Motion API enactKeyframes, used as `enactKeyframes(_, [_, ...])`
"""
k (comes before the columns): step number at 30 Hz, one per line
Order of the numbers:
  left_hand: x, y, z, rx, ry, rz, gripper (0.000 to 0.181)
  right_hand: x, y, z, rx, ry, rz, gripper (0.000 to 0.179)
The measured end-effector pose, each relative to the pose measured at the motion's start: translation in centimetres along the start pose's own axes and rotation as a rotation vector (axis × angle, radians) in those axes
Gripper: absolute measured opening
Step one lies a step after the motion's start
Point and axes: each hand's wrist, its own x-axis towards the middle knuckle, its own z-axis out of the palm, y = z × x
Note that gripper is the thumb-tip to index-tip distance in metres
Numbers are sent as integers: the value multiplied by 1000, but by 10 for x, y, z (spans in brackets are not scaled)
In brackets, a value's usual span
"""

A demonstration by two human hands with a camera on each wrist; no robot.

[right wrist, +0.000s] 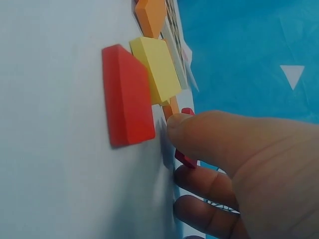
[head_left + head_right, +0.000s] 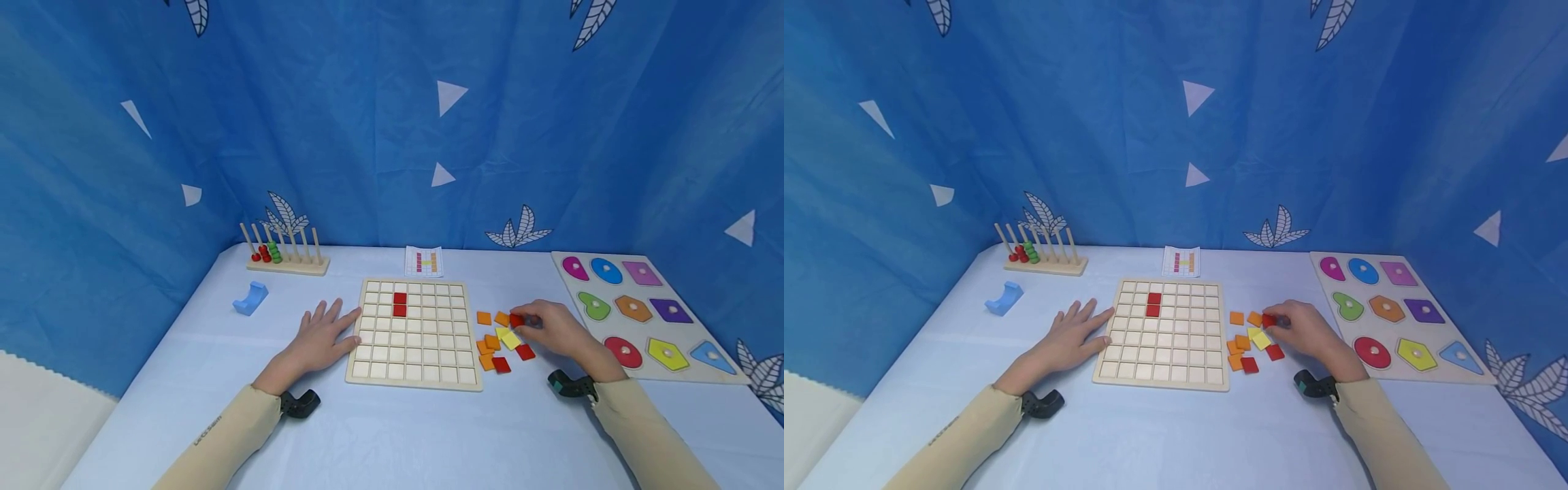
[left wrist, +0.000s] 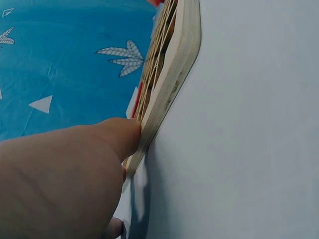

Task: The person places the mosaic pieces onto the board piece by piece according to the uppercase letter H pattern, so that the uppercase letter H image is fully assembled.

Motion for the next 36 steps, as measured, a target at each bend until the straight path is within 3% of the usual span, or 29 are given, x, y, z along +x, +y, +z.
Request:
enactKeyframes(21, [0,2,-1,3,-12,-12,63,5,-7,-1,-20,-11,-15,40])
enactKeyframes(36, [-1,1,-1,-10,-20,-11,63,44,-64,6,36,-58,-113,38])
